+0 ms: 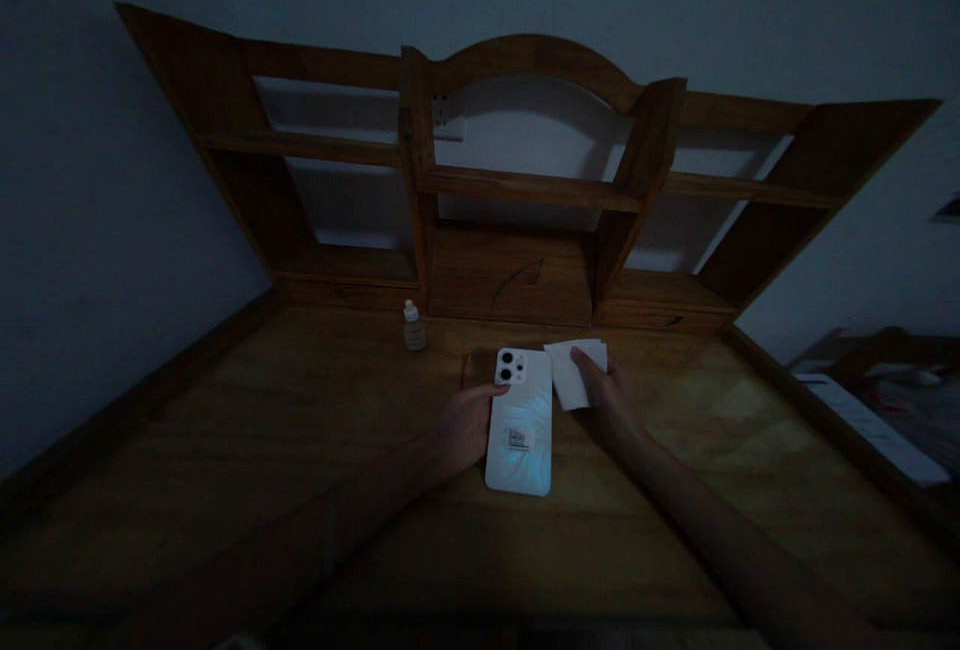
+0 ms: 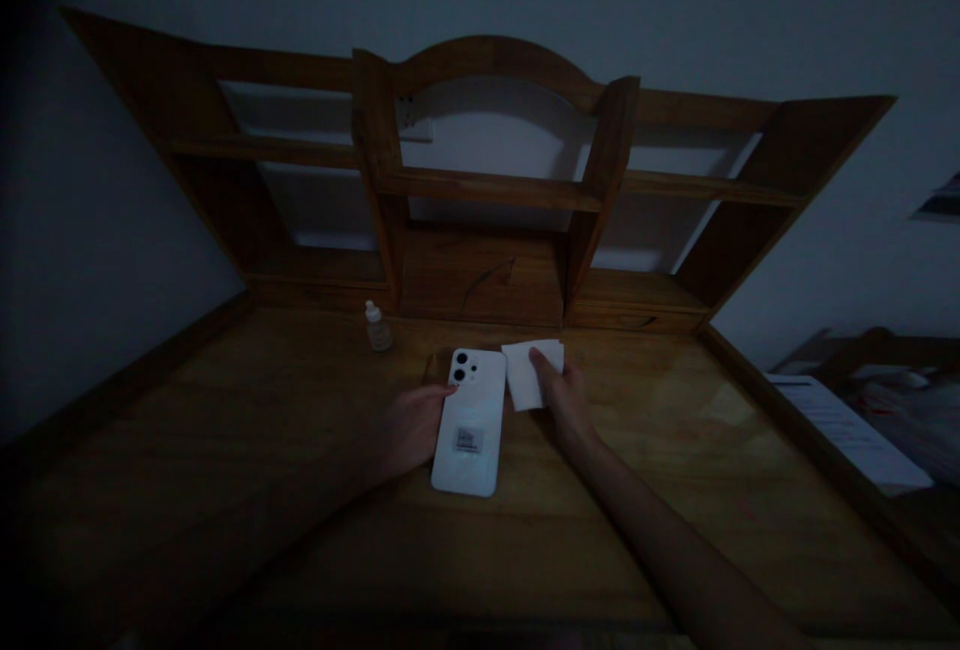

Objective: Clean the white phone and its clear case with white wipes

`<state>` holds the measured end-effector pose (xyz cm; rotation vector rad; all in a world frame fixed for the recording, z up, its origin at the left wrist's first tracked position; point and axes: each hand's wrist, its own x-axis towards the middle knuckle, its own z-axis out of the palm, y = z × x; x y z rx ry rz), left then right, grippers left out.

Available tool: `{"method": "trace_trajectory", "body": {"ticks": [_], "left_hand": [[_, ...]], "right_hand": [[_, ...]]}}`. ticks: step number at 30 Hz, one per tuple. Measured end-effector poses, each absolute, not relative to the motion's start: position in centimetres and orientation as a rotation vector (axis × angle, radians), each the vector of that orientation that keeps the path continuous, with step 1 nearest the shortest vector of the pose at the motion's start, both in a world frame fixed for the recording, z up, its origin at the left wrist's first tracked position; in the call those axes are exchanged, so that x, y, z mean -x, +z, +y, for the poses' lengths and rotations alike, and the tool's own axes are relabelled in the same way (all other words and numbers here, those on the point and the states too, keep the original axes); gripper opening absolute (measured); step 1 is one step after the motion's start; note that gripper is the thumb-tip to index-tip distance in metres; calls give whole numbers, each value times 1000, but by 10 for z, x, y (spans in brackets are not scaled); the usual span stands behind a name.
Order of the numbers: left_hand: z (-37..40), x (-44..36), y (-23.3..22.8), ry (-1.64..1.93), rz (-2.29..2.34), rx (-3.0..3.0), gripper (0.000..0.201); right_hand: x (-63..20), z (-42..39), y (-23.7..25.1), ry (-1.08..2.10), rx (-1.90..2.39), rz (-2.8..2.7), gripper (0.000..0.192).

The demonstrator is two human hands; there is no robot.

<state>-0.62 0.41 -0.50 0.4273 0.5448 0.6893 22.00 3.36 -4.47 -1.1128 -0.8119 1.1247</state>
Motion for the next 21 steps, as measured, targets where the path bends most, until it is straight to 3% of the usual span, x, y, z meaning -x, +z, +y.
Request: {"method": "trace_trajectory", "body": {"ticks": [21], "left_hand": [[5, 7, -10, 683, 536, -446, 31]], "right_hand": [[-214, 26, -29, 1198, 1109, -675, 26]]}}
